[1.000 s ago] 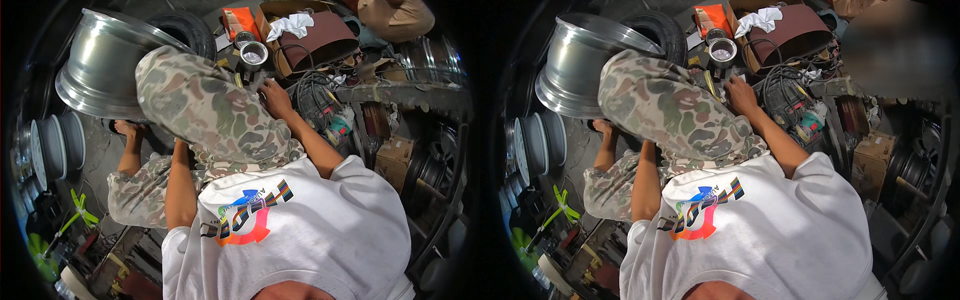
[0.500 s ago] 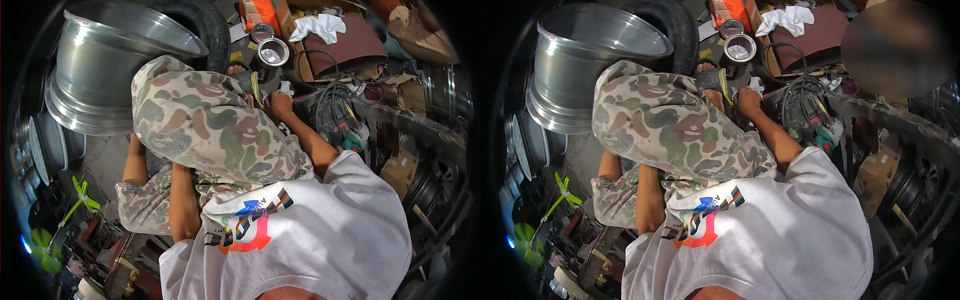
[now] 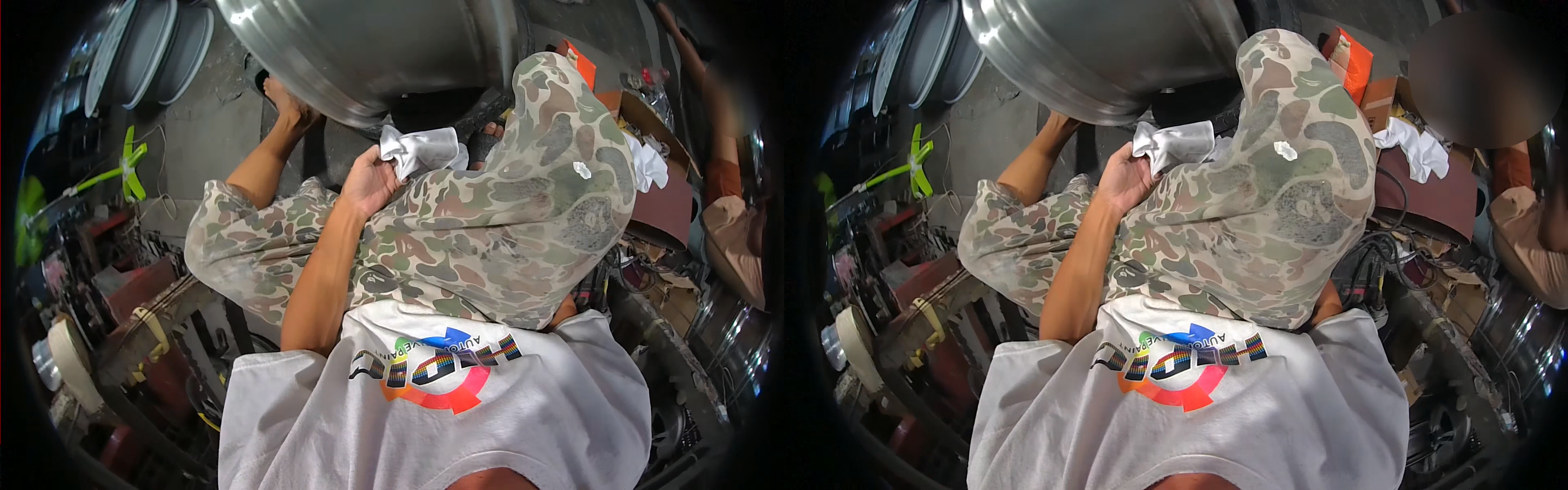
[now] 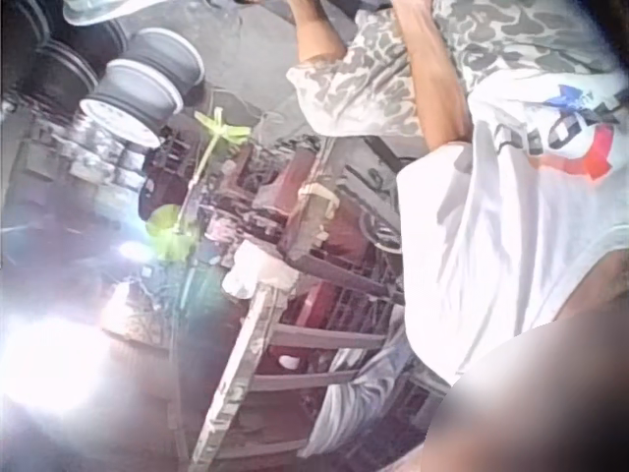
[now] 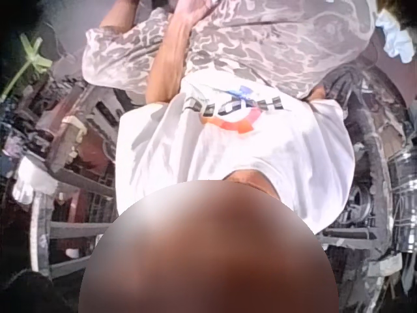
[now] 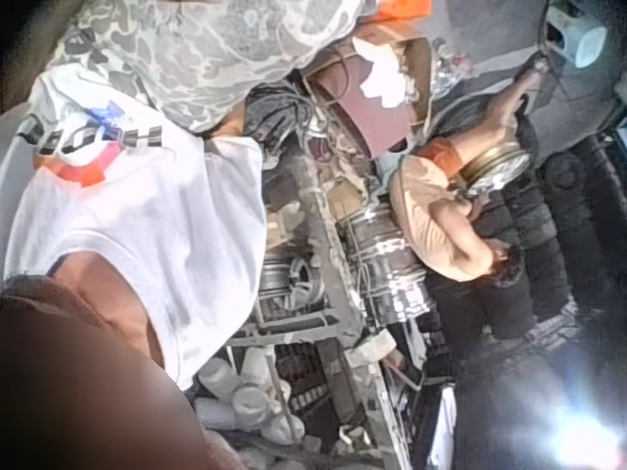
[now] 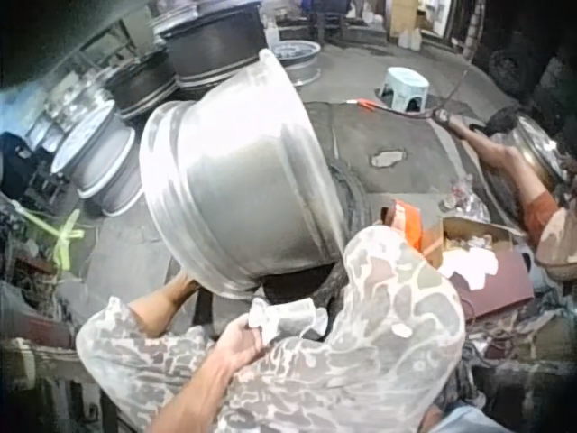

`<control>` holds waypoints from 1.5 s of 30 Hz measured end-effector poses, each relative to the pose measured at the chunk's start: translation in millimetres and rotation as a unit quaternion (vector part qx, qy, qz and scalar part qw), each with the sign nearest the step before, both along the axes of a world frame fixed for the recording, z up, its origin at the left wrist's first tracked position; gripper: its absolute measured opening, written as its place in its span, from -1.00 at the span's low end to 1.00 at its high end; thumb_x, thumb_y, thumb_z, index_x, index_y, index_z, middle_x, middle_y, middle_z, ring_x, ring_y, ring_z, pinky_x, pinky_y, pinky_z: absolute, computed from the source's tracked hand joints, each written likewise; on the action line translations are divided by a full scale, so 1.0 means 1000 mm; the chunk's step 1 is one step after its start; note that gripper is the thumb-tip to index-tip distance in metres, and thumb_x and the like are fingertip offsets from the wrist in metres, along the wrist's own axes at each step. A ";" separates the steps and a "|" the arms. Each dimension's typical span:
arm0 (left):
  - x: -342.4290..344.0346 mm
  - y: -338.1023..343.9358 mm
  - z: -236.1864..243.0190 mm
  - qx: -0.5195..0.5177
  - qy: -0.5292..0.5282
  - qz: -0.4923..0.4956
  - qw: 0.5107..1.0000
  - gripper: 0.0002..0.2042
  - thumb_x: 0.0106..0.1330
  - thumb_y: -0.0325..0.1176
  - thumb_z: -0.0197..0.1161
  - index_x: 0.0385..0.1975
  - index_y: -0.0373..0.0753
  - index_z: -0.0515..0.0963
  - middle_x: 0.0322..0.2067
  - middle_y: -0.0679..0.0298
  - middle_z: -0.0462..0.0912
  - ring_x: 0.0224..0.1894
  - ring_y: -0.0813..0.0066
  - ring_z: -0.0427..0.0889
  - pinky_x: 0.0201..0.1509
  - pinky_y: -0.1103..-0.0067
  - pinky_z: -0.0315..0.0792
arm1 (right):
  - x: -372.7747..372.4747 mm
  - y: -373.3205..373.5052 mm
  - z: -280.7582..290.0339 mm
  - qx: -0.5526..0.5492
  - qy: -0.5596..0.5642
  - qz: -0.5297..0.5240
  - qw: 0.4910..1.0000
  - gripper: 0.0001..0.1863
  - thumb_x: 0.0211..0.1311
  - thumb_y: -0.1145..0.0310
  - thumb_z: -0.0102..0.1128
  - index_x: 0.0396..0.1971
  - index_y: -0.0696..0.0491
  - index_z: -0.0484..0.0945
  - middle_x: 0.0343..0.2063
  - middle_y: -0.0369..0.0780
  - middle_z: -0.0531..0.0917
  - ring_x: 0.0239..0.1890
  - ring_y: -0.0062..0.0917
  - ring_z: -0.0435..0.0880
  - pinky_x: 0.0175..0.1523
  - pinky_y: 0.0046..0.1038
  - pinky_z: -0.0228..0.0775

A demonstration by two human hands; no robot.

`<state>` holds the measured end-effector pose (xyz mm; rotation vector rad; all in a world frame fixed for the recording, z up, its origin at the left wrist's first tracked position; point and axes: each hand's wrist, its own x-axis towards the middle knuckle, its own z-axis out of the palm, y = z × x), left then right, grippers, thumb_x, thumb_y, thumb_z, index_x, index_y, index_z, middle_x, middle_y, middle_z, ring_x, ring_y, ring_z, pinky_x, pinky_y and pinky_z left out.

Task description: Sanding and applying filler to a car rim.

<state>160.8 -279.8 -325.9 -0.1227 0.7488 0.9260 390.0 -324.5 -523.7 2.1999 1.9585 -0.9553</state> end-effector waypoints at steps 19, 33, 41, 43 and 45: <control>0.012 -0.002 0.012 -0.032 0.230 -0.061 0.971 -0.60 0.43 -0.26 -0.07 0.16 -0.33 0.42 0.14 0.14 0.52 0.19 0.26 0.48 0.35 0.36 0.26 | 0.110 -0.029 0.029 -0.095 -0.005 -0.279 0.956 -0.48 -0.09 0.02 0.32 -0.20 0.11 0.63 -0.20 0.04 0.70 -0.06 -0.09 0.68 0.03 -0.13 0.51; -0.057 0.000 0.150 0.226 0.053 0.148 0.961 -0.63 0.47 -0.14 -0.08 0.09 -0.20 0.49 0.06 0.14 0.59 0.09 0.16 0.58 0.01 0.13 0.53 | 0.076 -0.014 0.102 0.196 0.175 -0.279 0.924 -0.67 0.20 0.13 0.30 -0.22 0.09 0.57 -0.29 -0.14 0.68 -0.18 -0.28 0.70 -0.10 -0.24 0.52; -0.039 -0.010 0.183 0.202 -0.062 0.162 0.964 -0.55 0.44 -0.13 -0.03 0.22 -0.24 0.39 0.17 0.09 0.49 0.17 0.11 0.51 0.19 0.08 0.45 | 0.188 -0.015 0.211 0.462 0.266 -0.318 0.784 -0.77 0.29 0.24 0.26 -0.23 0.09 0.54 -0.31 -0.23 0.66 -0.23 -0.39 0.69 -0.15 -0.33 0.53; -0.039 -0.014 0.175 0.195 -0.094 0.126 0.968 -0.51 0.44 -0.12 -0.02 0.28 -0.25 0.33 0.20 0.10 0.46 0.20 0.12 0.49 0.26 0.15 0.42 | 0.181 0.000 0.299 0.415 0.374 -0.404 0.724 -0.85 0.38 0.37 0.17 -0.12 0.05 0.48 -0.33 -0.30 0.61 -0.36 -0.59 0.65 -0.26 -0.55 0.53; -0.027 -0.015 0.173 0.215 -0.046 0.115 0.969 -0.62 0.46 -0.19 -0.01 0.16 -0.24 0.41 0.01 0.17 0.58 -0.02 0.34 0.61 0.06 0.34 0.57 | 0.171 0.007 0.373 0.468 0.425 -0.346 0.693 -0.82 0.39 0.37 0.17 -0.09 0.07 0.51 -0.37 -0.26 0.65 -0.52 -0.65 0.60 -0.43 -0.59 0.40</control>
